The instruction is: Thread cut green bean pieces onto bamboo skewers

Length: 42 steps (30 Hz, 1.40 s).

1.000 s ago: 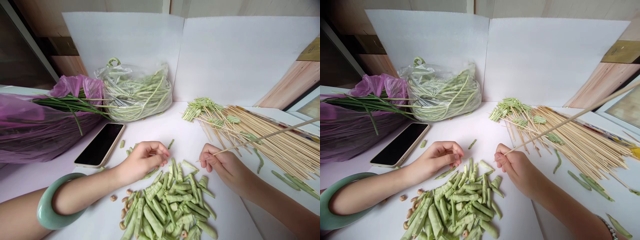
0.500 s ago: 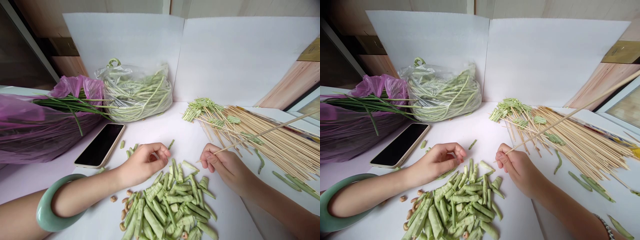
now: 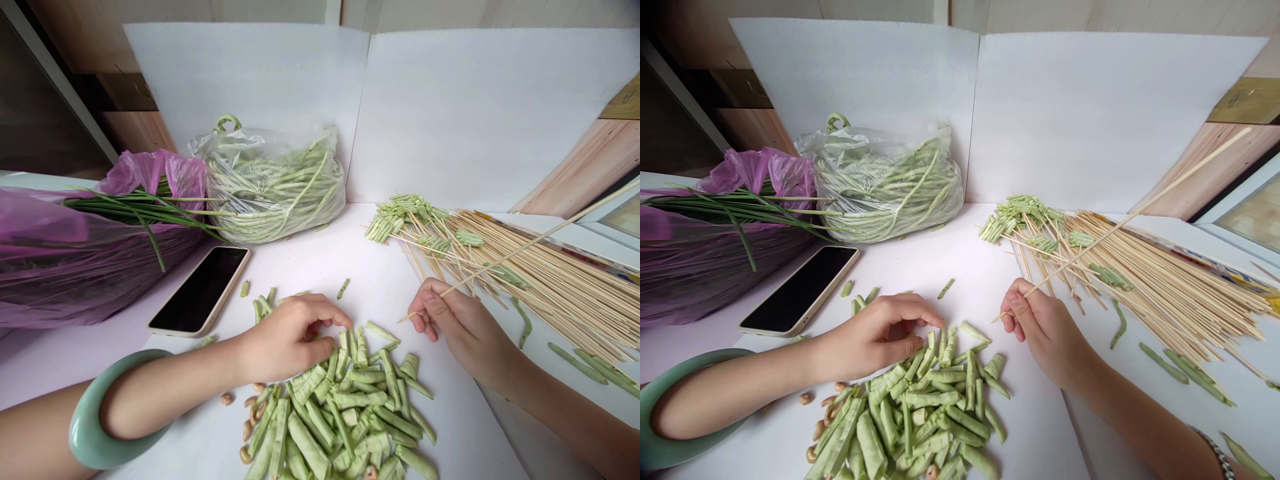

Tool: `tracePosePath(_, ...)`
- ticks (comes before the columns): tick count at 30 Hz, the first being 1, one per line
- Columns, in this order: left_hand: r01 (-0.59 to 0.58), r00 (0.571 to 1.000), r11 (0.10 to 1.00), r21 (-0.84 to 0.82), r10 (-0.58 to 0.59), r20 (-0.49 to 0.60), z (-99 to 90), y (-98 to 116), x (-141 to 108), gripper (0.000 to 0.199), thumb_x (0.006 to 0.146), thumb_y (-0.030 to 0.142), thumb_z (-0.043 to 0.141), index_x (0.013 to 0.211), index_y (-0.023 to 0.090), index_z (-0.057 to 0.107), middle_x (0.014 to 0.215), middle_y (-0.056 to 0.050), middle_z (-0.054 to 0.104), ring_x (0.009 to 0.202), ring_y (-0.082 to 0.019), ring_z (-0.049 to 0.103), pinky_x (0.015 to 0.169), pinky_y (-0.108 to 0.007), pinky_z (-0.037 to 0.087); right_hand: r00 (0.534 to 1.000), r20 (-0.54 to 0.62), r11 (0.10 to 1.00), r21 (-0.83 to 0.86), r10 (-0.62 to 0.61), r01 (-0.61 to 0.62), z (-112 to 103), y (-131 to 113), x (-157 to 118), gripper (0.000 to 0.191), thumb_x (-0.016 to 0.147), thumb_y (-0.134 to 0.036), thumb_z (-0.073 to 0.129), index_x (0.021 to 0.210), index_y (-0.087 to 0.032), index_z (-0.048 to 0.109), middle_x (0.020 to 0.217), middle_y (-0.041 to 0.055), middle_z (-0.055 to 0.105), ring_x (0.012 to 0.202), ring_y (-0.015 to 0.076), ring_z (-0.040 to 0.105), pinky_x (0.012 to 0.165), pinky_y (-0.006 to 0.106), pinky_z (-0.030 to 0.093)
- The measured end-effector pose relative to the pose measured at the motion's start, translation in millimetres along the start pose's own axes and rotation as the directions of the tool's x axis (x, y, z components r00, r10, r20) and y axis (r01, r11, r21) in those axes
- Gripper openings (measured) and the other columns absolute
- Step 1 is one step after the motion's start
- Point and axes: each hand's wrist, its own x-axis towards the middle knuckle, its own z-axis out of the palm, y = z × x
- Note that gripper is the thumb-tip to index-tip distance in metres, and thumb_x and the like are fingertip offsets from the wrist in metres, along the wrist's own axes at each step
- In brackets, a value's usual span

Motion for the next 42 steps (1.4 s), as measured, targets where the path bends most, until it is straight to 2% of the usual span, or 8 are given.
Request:
tracePosePath(7,0.01,1.0,1.0,0.021,-0.01,0.0,1.1,-1,1,0.036,0.067,-0.001,0.05,0.094,0.011,0.069,0.086,-0.005,0.066,0.072,-0.012,0.057,0.063,-0.019,0.044,0.999,0.018,1.0,0.011,-0.028,0.028,1,-1,-1,0.038,0.095,-0.04,0.031,0.067,-0.021,0.047,0.057,-0.0007,0.054,0.046,0.0103,0.047,0.047,0.025,0.042)
tracePosePath(13,0.027,1.0,0.998,-0.063,-0.026,0.015,1.1,-2,3,0.029,0.071,0.002,0.052,0.094,0.008,0.069,0.08,-0.005,0.066,0.068,-0.011,0.058,0.059,-0.018,0.044,0.998,0.042,0.998,0.038,-0.057,0.055,3,-4,-5,0.035,0.093,-0.04,0.037,0.065,-0.021,0.048,0.057,-0.0006,0.053,0.048,0.0106,0.048,0.048,0.025,0.042)
tracePosePath(19,0.023,0.998,0.998,-0.053,-0.02,0.053,0.2,2,2,0.033,0.074,0.003,0.05,0.1,0.01,0.07,0.086,-0.007,0.067,0.07,-0.012,0.057,0.06,-0.02,0.042,0.992,0.044,0.993,0.041,-0.115,0.114,2,-8,-8,0.037,0.094,-0.039,0.037,0.063,-0.021,0.049,0.061,0.0,0.052,0.05,0.0101,0.048,0.049,0.024,0.041)
tracePosePath(23,0.003,0.998,1.0,-0.011,-0.002,0.061,-0.4,2,2,0.027,0.072,0.002,0.05,0.089,0.009,0.07,0.079,-0.006,0.066,0.065,-0.011,0.054,0.057,-0.019,0.039,0.988,0.115,0.99,0.114,-0.101,0.088,4,-8,-11,0.029,0.095,-0.036,0.037,0.077,-0.021,0.054,0.064,-0.0009,0.055,0.053,0.0104,0.052,0.052,0.023,0.043)
tracePosePath(27,0.013,0.999,1.0,-0.003,-0.013,0.033,-1.7,3,2,0.026,0.071,0.001,0.049,0.087,0.009,0.068,0.076,-0.004,0.062,0.063,-0.01,0.051,0.058,-0.019,0.039,0.982,0.157,0.988,0.13,-0.103,0.083,6,-7,-14,0.024,0.095,-0.035,0.037,0.087,-0.022,0.056,0.068,-0.0007,0.058,0.058,0.011,0.056,0.056,0.024,0.045)
tracePosePath(37,0.077,0.997,0.981,-0.179,-0.072,0.033,-1.4,1,1,0.016,0.081,0.019,0.049,0.087,0.009,0.061,0.074,-0.003,0.058,0.066,-0.012,0.049,0.061,-0.022,0.04,0.978,0.143,0.985,0.107,-0.149,0.134,3,-12,-15,0.029,0.095,-0.035,0.037,0.081,-0.02,0.058,0.067,0.0021,0.061,0.059,0.0134,0.058,0.056,0.026,0.046)
tracePosePath(42,0.079,0.995,0.97,-0.23,-0.061,0.085,-1.1,1,2,0.013,0.08,0.02,0.053,0.087,0.011,0.06,0.075,-0.003,0.058,0.067,-0.012,0.05,0.062,-0.023,0.041,0.973,0.164,0.983,0.119,-0.16,0.141,3,-18,-16,0.027,0.095,-0.032,0.037,0.08,-0.02,0.056,0.069,0.002,0.061,0.06,0.0127,0.058,0.056,0.025,0.046)
